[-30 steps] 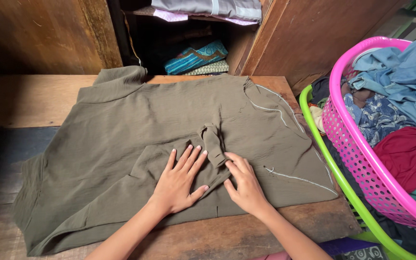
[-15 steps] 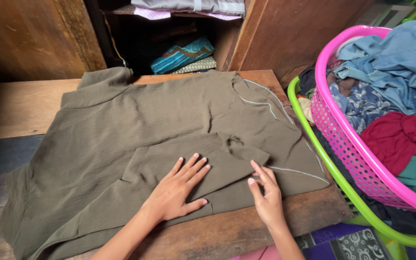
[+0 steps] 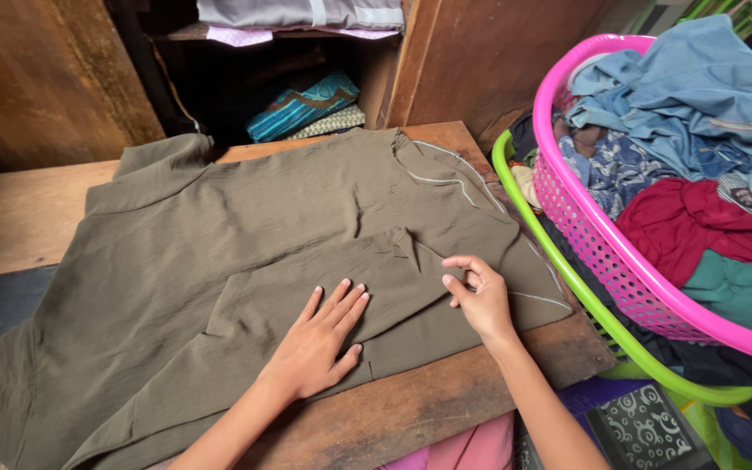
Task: The person folds a green button-down garment on a wooden surface, tucking in the sides and sleeves before folding it into a compact square and smoothing the fabric by hand.
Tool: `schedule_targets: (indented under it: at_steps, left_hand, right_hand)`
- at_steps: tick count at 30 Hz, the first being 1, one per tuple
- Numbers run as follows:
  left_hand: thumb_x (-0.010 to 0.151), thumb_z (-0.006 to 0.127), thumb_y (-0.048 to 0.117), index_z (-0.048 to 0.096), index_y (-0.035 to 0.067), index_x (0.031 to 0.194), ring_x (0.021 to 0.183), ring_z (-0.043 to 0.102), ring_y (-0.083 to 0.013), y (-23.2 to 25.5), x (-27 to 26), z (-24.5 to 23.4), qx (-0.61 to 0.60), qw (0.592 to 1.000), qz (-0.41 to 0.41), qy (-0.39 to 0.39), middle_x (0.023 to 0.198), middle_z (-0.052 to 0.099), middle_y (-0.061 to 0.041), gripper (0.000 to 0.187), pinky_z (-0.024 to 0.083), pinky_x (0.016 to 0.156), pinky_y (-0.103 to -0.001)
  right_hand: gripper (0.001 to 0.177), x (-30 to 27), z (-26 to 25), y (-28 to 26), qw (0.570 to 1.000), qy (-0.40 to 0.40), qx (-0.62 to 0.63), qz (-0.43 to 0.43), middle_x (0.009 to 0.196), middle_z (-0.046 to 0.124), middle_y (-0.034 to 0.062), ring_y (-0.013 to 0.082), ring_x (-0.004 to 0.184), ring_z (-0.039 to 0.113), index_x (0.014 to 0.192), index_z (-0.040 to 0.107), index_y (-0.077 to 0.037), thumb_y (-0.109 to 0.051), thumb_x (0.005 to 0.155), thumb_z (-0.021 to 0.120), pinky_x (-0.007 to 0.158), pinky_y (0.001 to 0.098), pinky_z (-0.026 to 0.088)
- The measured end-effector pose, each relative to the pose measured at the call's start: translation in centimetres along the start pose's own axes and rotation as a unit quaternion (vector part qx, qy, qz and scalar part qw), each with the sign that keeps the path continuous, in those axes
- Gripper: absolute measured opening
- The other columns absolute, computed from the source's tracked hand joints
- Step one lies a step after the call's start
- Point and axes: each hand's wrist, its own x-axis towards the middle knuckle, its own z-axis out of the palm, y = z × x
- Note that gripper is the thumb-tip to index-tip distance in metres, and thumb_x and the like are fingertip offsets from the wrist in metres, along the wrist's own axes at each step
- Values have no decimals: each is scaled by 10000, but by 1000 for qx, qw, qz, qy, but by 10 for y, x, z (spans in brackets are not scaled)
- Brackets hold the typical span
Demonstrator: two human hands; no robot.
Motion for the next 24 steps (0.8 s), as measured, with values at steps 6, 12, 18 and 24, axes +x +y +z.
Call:
schedule_targets:
  at_steps: [6,12,18,24]
  left_hand:
    - [928,541,199,507,50,1481,1544,250,-292,15,5,1,60,996,62,-7,1623,372,-87,573,180,1237,-523]
    - [949,507,209,526,207,1483,1542,159,-328,25,7,-1,-30,996,40,-78,1649,289,-120,534,90,1213,-581]
    - [930,497,223,549,285,1457,1558,129,-326,28,8,-10,-43,991,36,-120,1662,269,-112,534,78,1221,-586]
    - [970,545,330,493,180,1508,1534,178,-341,30,11,-17,-107,989,25,-99,1644,281,-145,561,95,1213,-574]
  right_hand:
    - [128,-31,-33,26,991,40,44,-117,963,618,9,49,774,583,941,631,-29,66,888,700,563,213,458]
    - [166,-43,-38,13,996,57,-55,-29,865,650,-30,19,669,609,1014,657,-47,-79,874,739,521,218,484]
    - [301,-10,-18,-10,927,61,-361,-89,630,650,87,136,553,570,1096,729,-63,-262,883,805,553,314,457]
    - [157,-19,-18,-15,945,115,-295,-80,652,643,106,260,513,593,985,724,-82,-192,877,757,524,397,485]
